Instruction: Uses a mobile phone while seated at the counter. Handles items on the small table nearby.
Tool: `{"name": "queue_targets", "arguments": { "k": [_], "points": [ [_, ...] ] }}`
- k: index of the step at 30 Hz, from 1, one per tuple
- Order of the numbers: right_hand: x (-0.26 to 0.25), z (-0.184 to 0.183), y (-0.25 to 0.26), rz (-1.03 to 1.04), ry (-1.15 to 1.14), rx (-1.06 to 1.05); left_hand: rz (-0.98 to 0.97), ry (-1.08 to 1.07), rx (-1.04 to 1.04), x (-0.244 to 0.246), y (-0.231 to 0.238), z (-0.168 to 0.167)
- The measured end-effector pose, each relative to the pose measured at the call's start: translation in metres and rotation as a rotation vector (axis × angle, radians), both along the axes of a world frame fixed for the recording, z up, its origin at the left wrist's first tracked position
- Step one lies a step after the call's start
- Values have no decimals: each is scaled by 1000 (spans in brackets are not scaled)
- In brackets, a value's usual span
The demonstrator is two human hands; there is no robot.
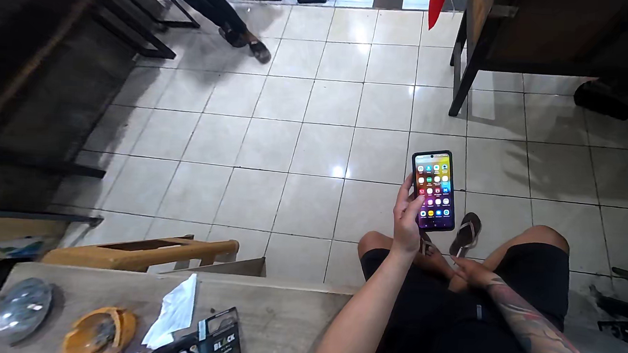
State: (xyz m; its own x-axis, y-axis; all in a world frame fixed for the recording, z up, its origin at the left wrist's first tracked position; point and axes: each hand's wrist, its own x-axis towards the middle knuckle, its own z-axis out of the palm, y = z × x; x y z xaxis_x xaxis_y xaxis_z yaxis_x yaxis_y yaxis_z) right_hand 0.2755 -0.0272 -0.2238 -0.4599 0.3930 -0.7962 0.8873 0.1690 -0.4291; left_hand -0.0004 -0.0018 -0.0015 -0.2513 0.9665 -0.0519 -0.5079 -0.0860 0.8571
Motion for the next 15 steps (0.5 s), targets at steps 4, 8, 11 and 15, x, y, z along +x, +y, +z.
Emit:
{"name": "queue_targets", "arguments": {
  "k": [4, 8, 11, 15],
  "points": [
    [-3, 8, 1, -3, 9, -2, 11, 16, 4, 0, 1, -1],
    [-2, 10, 0, -8, 16, -6, 39, 96, -118, 5, -2, 30],
    [-1, 6, 0, -11, 12, -8, 25, 72, -39, 3, -1, 15],
    [-2, 8, 1, -25, 15, -17, 7, 40, 8, 1, 0, 1]
  ]
}}
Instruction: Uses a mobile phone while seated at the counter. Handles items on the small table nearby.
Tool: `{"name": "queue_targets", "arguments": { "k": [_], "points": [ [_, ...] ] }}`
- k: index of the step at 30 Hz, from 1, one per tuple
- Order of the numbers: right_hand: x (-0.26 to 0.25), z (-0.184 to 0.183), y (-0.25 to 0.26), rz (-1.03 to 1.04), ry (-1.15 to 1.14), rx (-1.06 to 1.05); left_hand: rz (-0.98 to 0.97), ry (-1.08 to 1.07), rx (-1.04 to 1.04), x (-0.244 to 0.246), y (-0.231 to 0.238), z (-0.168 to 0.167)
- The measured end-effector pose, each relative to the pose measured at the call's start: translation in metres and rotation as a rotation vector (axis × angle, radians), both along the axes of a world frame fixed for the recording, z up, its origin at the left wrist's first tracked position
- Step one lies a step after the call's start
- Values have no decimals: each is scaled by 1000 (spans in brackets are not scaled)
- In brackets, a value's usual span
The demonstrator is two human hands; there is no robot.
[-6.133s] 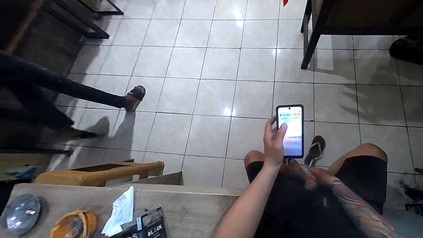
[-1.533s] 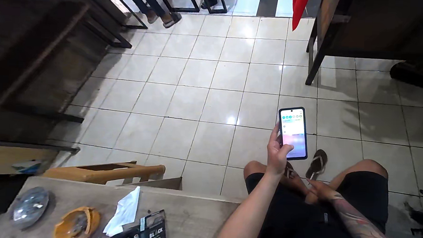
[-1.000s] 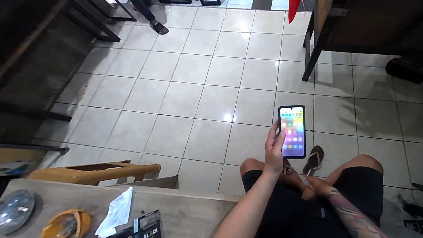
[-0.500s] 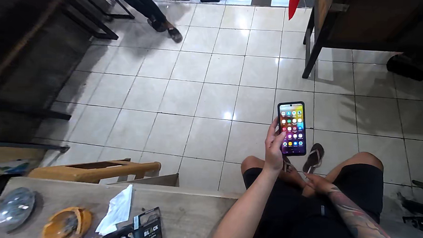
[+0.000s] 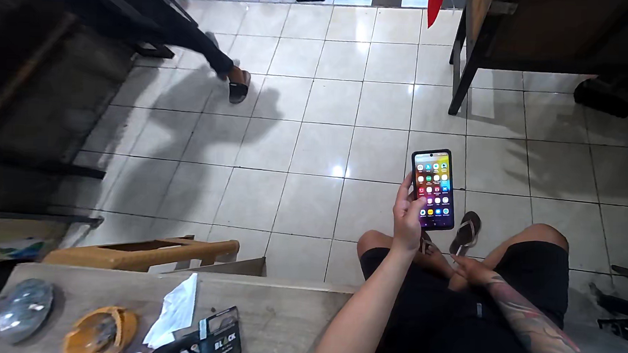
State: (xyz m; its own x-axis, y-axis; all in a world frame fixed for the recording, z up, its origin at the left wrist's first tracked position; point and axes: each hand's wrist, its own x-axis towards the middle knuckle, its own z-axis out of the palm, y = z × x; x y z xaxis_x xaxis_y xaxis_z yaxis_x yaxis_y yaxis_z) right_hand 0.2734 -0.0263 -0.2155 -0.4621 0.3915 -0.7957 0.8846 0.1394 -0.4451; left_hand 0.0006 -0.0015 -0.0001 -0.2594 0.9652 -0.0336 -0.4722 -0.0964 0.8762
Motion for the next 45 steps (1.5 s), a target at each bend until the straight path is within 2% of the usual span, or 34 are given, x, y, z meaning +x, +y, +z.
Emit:
{"name": "queue_targets", "arguments": {
  "k": [25, 29, 30, 34, 39, 45],
  "points": [
    [1, -6, 0, 15, 8, 14, 5, -12, 2, 1, -1, 3],
    [-1, 1, 1, 28, 7, 6, 37, 73, -164, 8, -4, 48],
    [-1, 2, 1, 26, 6, 9, 34, 70, -157, 8, -3, 48],
    [1, -7, 0, 37, -5, 11, -43, -20, 6, -1, 0, 2],
    [-2, 3, 3, 42, -23, -4, -138, -52, 15, 3, 1, 7],
    [-2, 1, 3, 38, -23, -4, -135, 34, 50, 5, 2, 10]
  ]
}}
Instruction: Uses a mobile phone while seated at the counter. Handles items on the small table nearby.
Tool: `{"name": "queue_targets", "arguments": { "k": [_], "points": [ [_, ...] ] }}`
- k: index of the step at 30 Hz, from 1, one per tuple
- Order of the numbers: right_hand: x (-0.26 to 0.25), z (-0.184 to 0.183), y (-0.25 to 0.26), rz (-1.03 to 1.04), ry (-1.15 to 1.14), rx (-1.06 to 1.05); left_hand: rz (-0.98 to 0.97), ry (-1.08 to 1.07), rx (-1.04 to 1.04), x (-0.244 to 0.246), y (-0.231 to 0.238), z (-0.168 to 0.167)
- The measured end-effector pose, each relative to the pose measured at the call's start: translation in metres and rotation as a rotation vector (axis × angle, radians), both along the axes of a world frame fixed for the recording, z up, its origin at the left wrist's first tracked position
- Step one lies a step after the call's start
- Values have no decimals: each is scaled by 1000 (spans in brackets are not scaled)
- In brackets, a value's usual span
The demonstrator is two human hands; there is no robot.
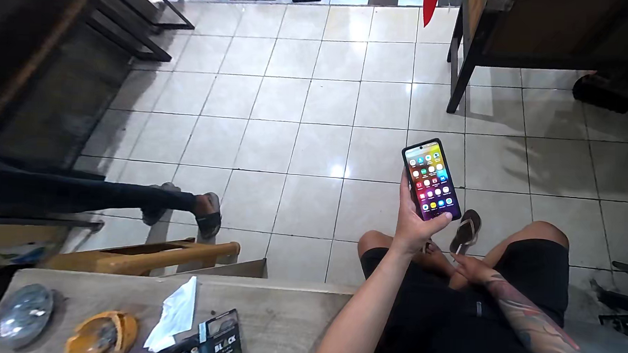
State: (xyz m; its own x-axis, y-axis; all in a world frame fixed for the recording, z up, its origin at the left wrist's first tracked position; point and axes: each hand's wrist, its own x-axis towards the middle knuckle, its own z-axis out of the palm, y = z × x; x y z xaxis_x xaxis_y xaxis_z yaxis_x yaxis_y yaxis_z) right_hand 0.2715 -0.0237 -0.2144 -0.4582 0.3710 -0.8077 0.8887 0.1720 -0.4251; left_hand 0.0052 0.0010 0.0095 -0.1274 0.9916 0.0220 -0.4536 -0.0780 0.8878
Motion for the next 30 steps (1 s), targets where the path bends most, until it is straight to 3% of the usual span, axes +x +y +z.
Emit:
{"name": "queue_targets", "arguments": {
  "k": [11, 24, 30],
  "points": [
    [1, -11, -1, -9, -2, 4, 48, 76, -21, 2, 0, 1],
    [-3, 1, 1, -26, -6, -21, 24, 95, 43, 0, 0, -4],
    [2, -17, 1, -28, 19, 17, -8, 82, 80, -3, 2, -12]
  ]
}}
